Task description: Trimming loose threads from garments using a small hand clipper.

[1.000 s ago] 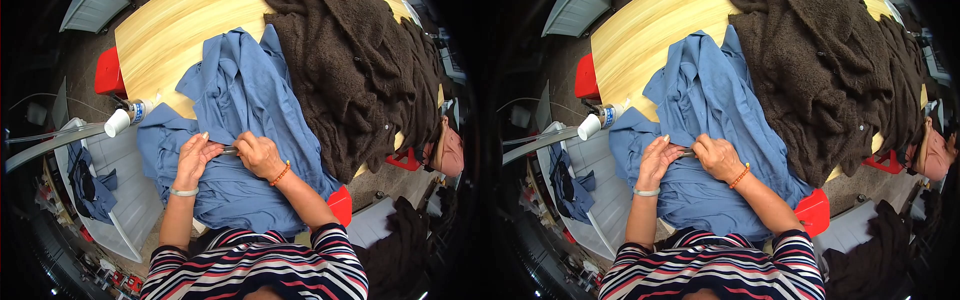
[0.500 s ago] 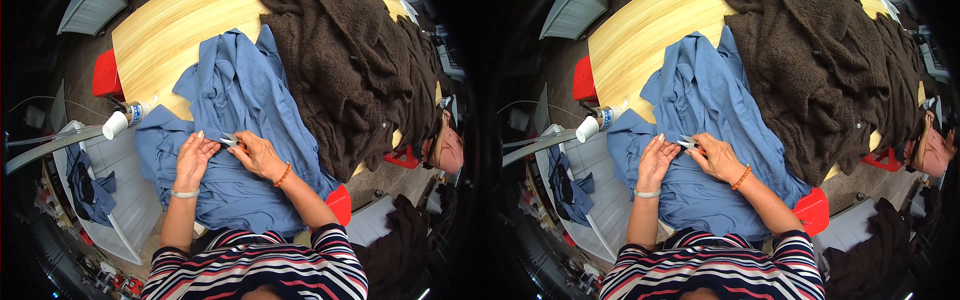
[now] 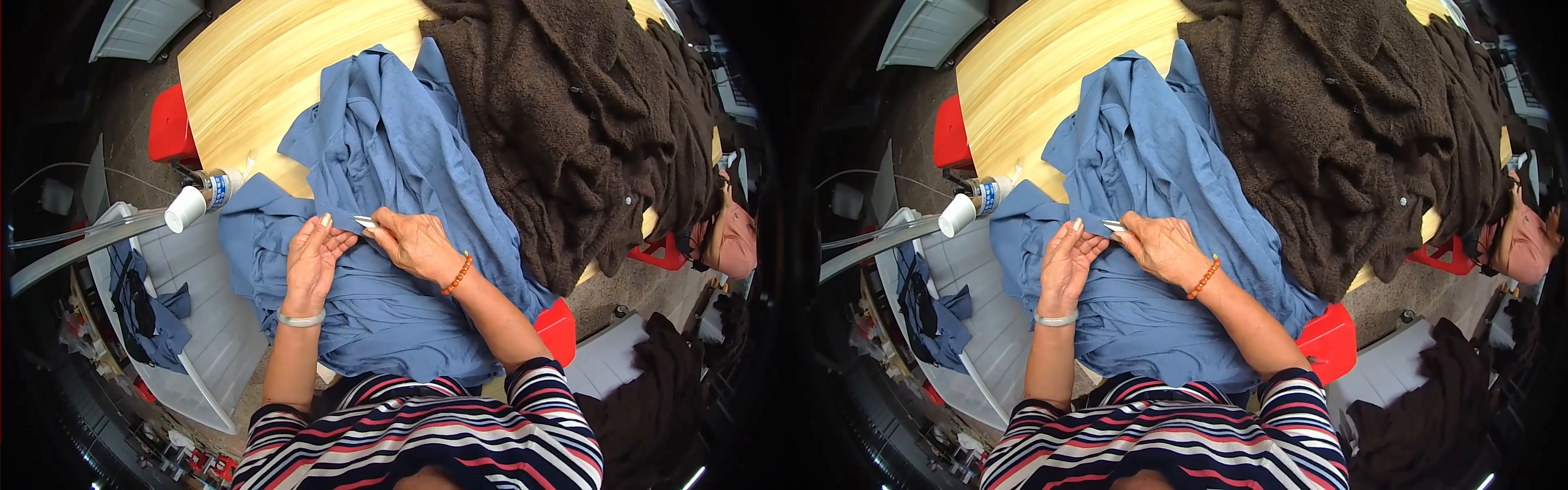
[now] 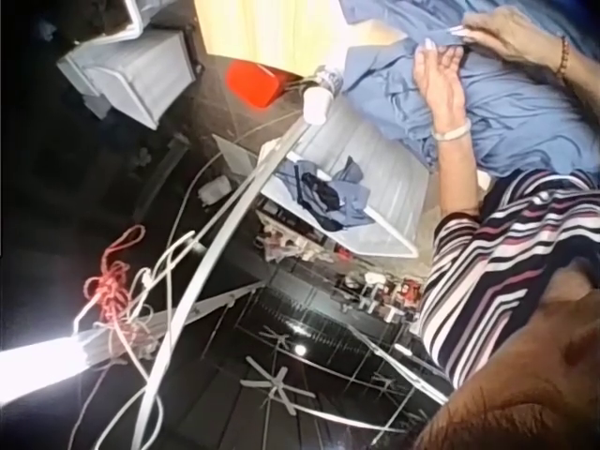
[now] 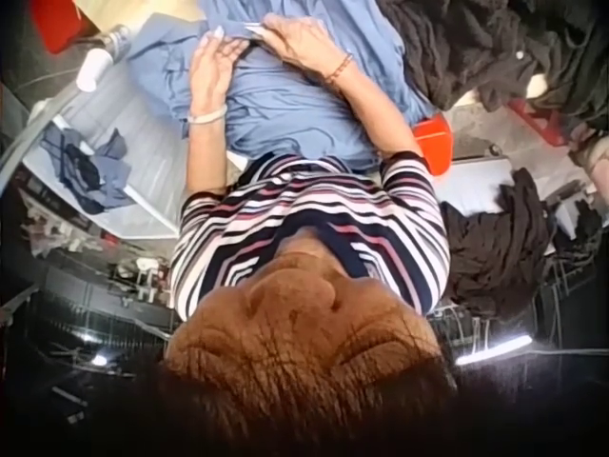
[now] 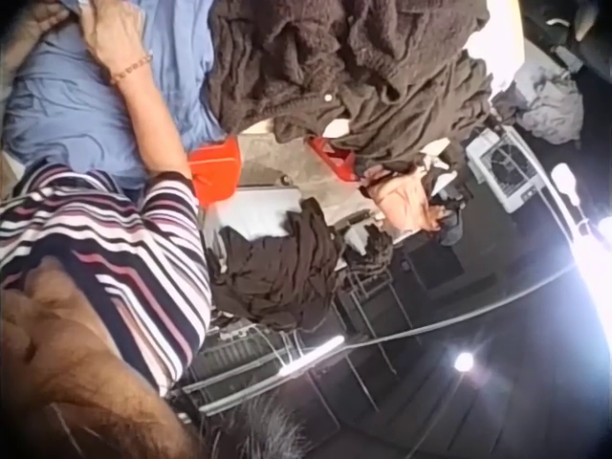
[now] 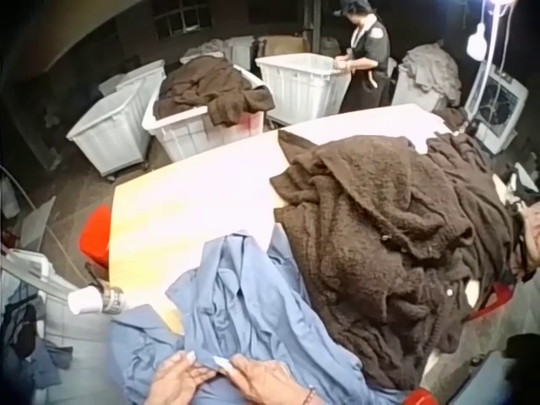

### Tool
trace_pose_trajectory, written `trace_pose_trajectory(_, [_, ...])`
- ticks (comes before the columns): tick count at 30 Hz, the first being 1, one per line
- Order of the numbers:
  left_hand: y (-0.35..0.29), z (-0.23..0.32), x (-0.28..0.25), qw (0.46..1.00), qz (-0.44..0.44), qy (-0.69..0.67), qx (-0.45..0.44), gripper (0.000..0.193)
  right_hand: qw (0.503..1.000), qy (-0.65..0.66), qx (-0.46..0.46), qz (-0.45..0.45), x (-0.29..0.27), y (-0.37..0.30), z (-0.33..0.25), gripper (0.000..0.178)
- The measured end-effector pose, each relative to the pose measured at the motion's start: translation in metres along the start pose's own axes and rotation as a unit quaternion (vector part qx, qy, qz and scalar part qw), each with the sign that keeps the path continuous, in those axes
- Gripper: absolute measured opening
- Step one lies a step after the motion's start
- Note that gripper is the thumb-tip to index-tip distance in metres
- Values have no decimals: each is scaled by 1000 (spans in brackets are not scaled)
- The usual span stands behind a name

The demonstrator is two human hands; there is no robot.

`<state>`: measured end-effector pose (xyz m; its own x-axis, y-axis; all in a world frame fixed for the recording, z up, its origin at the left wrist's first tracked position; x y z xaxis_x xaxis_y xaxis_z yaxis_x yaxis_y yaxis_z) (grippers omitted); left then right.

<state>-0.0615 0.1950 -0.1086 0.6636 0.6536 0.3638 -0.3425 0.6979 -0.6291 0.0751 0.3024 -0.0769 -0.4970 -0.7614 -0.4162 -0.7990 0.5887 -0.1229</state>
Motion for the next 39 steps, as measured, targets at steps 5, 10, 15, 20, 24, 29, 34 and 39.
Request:
trace_pose_trajectory(5, [1,-2,-6,1000,-8,9,-4,11,999,42,17,13,-2,-5,3,25])
trace_pose_trajectory(10, [2,-2,-4,1000,-6,10,-6,11,999,35,-7,12,-1,-3,0,26])
trace_pose_trajectory(15, [4,-2,-7,1000,-19,11,-6,11,1000,1,-1,-15,1,2,3,25])
trace_pose_trajectory(20, [8,1,3,1000,-1,-23,-1,8,1000,18,-12,-16,2,0,5,25])
trace_pose_trajectory(24, [27,0,1,998,19,-61,5,8,1000,0,-18,-21,9,-2,8,26])
trace_pose_trajectory(29, [34,-4,4,999,25,-27,-39,9,999,-18,-18,-29,13,-2,10,26])
trace_pose_trajectory(34, [44,-14,-6,999,12,43,-22,7,999,-18,-33,-23,15,-3,12,28])
trace_pose_trajectory(39, [36,-3,2,1000,4,9,-1,5,999,6,-22,-23,11,-1,11,31])
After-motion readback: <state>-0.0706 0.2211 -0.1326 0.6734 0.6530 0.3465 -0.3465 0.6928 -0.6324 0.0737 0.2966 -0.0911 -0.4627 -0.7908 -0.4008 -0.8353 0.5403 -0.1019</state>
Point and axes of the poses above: each hand's wrist, its own y-axis towards the middle knuckle, its own x-axis out of the palm, z = x × y, the point moved 7 cm from there along y, towards the middle knuckle, and after that the axes turned 9 degrees about y, right-handed, at the moved point
